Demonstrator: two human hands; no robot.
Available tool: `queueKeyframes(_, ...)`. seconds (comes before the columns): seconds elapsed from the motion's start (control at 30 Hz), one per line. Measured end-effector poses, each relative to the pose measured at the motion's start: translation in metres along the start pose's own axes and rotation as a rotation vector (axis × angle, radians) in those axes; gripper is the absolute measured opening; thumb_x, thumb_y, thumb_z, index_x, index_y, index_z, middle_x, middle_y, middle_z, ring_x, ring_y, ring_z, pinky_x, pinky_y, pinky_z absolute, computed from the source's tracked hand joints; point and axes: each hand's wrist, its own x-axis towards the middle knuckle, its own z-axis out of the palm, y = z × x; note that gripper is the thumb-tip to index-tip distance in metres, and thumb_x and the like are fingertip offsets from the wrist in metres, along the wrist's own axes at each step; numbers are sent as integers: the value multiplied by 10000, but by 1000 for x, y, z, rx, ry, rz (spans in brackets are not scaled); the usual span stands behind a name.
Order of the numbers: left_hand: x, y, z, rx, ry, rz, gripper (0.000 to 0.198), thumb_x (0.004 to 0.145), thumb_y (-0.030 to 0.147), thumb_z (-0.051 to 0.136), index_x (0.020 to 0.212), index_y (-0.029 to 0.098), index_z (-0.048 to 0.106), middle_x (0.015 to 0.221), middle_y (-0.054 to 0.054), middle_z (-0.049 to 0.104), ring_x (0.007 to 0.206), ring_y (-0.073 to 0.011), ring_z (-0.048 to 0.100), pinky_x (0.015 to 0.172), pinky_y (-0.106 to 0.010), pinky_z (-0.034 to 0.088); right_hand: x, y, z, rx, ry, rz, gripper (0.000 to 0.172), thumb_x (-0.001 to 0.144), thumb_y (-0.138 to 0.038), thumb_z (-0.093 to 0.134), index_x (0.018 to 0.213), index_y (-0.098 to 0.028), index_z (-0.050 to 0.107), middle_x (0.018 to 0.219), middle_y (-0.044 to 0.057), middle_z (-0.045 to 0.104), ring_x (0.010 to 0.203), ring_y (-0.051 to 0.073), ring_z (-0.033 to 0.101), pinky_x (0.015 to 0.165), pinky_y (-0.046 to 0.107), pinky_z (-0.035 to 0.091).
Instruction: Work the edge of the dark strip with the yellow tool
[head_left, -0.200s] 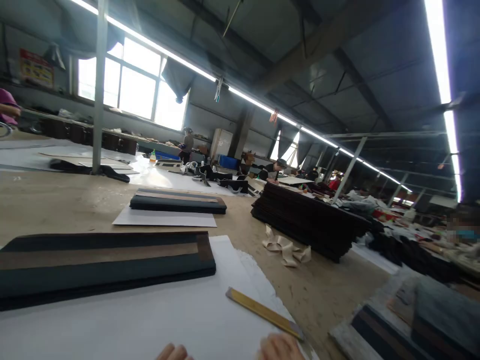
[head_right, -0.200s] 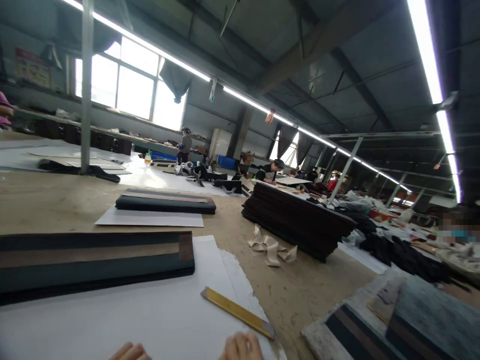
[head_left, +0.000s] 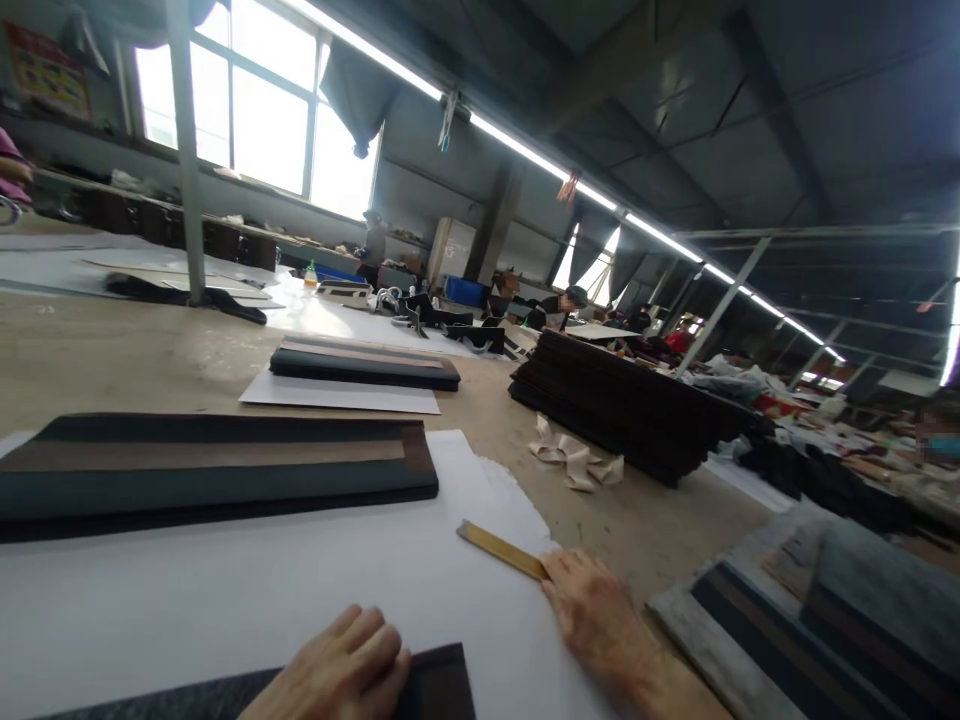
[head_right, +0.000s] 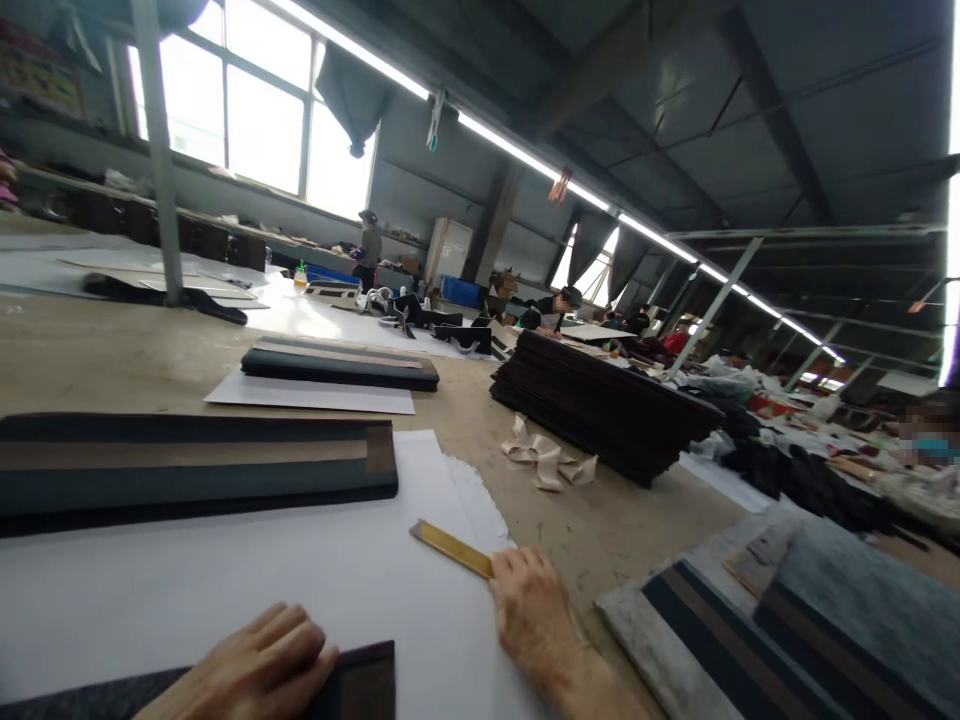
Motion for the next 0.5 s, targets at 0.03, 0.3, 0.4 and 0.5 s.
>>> queueKeyframes(0.03,1,2,-5,-8,-22,-6,430,1002,183,121,1019,92,541,816,-109,529,720,-217,480,584,-326,394,3,3,1,5,-37,-7,274,782,-5,460,930,-142,647,910,95,658,857,228,589,771,320,465)
queueKeyframes(0.3,4,13,-16,-40,-16,-70,354,972,77,190,947,95,542,839,-100,534,736,-200,461,647,-315,421,15,23,6,62,-62,-139,408,697,37,365,978,-46,648,892,181,599,825,296,566,700,405,501)
queueKeyframes(0.4,7,13,-19,-41,38,-80,332,964,68,219,937,118,546,819,-86,535,727,-193,459,658,-298,431,5,28,-2,134,3,-219,500,805,33,241,1190,-3,558,1020,204,586,916,255,582,765,366,516)
queueKeyframes(0.5,8,13,-22,-56,21,-90,300,948,63,251,930,129,543,823,-81,535,724,-193,456,676,-291,436,-7,19,-21,260,24,-359,519,888,-20,239,1354,-118,446,1077,124,589,965,172,584,820,267,497)
